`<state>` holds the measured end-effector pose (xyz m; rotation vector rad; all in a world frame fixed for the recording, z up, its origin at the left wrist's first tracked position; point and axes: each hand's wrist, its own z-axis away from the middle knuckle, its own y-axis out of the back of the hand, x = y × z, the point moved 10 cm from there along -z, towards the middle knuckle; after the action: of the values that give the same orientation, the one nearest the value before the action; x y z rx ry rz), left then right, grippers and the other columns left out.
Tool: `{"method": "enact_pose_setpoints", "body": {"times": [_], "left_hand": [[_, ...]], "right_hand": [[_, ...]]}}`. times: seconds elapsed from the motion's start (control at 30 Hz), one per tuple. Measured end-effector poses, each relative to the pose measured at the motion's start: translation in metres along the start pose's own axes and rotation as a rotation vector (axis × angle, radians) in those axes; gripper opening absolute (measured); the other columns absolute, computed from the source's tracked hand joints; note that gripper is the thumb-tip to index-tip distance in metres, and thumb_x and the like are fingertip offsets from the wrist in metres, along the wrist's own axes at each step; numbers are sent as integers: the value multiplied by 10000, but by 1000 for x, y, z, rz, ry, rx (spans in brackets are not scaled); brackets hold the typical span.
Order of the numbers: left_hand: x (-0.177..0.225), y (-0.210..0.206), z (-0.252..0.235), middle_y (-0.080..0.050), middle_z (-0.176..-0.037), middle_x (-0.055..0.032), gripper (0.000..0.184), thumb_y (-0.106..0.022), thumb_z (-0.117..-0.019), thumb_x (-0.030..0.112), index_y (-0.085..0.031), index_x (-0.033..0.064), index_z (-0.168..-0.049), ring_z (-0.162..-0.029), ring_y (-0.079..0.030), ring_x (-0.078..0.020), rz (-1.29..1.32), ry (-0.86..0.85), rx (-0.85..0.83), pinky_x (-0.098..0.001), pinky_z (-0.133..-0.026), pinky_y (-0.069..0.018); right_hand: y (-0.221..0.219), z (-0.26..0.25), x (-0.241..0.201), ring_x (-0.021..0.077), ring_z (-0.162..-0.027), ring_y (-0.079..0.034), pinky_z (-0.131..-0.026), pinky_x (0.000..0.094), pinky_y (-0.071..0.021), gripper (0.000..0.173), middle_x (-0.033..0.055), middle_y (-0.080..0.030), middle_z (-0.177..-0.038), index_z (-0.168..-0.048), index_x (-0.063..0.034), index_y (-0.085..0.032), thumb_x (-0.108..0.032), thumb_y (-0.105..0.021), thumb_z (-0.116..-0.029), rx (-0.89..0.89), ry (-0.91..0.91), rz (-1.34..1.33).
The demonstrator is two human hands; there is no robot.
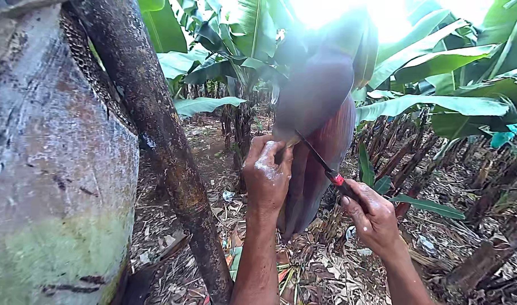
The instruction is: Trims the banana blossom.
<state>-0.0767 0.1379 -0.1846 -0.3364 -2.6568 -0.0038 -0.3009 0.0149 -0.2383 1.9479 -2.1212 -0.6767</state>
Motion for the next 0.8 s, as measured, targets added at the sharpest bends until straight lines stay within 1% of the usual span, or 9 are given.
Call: {"method": "enact_pose_setpoints", "body": {"times": [0.1,0.17,0.27,0.37,0.47,0.53,0.6,0.73,0.8], "left_hand": [[0,-7,2,-689,-1051,-28,103,-812,-859,168,-776,102,-928,-948,-672,-88,7,-5,-8,-265,-799,-587],[-2,-7,2,-685,-1034,-24,86,-805,-858,152,-774,102,-921,-925,-668,-80,17,5,6,-254,-779,-583],[-10,1,-1,-667,-1029,-22,70,-791,-861,107,-753,90,-917,-914,-666,-68,17,34,30,-233,-785,-594],[-16,-1,-2,-676,-1023,-20,61,-785,-866,113,-753,94,-914,-897,-667,-70,-2,50,21,-249,-780,-591],[-23,-4,1,-675,-1018,-19,68,-796,-863,118,-761,98,-918,-874,-665,-68,-6,82,26,-245,-769,-589],[-27,-3,3,-666,-1018,-25,78,-796,-870,123,-759,90,-930,-834,-662,-64,-12,112,29,-239,-740,-593],[-31,-2,3,-655,-1012,-30,76,-795,-871,122,-749,85,-918,-815,-661,-62,-13,136,49,-234,-722,-596],[-43,6,3,-628,-989,-39,86,-797,-864,109,-717,77,-871,-803,-648,-72,-41,184,112,-232,-707,-588],[-51,10,3,-626,-990,-60,93,-791,-864,102,-709,63,-879,-783,-656,-95,-73,225,127,-261,-693,-595]], "right_hand": [[1,-2,2,51,-873,-668,-782,211,-577,374,41,-723,-1013,-1277,-57,-704,-299,-562,-1031,-8,-9,87],[-1,-11,1,68,-857,-675,-755,233,-581,369,41,-726,-1008,-1284,-85,-712,-302,-557,-1029,-35,-19,179],[-8,-23,4,137,-801,-691,-675,327,-593,381,54,-724,-996,-1295,-124,-713,-336,-534,-1033,-82,-63,318],[-9,-33,-2,202,-760,-705,-620,398,-596,389,82,-724,-1004,-1313,-125,-701,-317,-527,-1023,-113,-100,439],[-12,-44,-15,280,-724,-703,-602,461,-589,437,134,-706,-1028,-1389,-80,-638,-243,-513,-1003,-245,-147,584],[-16,-52,-23,299,-714,-705,-600,462,-587,477,149,-704,-1065,-1418,-56,-602,-207,-513,-974,-352,-153,680],[-23,-62,-31,318,-725,-710,-612,469,-584,476,164,-702,-1090,-1435,-47,-574,-205,-514,-990,-471,-156,765],[-48,-86,-64,341,-686,-699,-578,467,-558,506,192,-700,-976,-1473,-46,-527,-115,-524,-972,-633,-81,930],[-66,-96,-87,346,-660,-687,-547,447,-539,506,209,-681,-899,-1474,-10,-516,-42,-504,-969,-698,-6,1009]]}}
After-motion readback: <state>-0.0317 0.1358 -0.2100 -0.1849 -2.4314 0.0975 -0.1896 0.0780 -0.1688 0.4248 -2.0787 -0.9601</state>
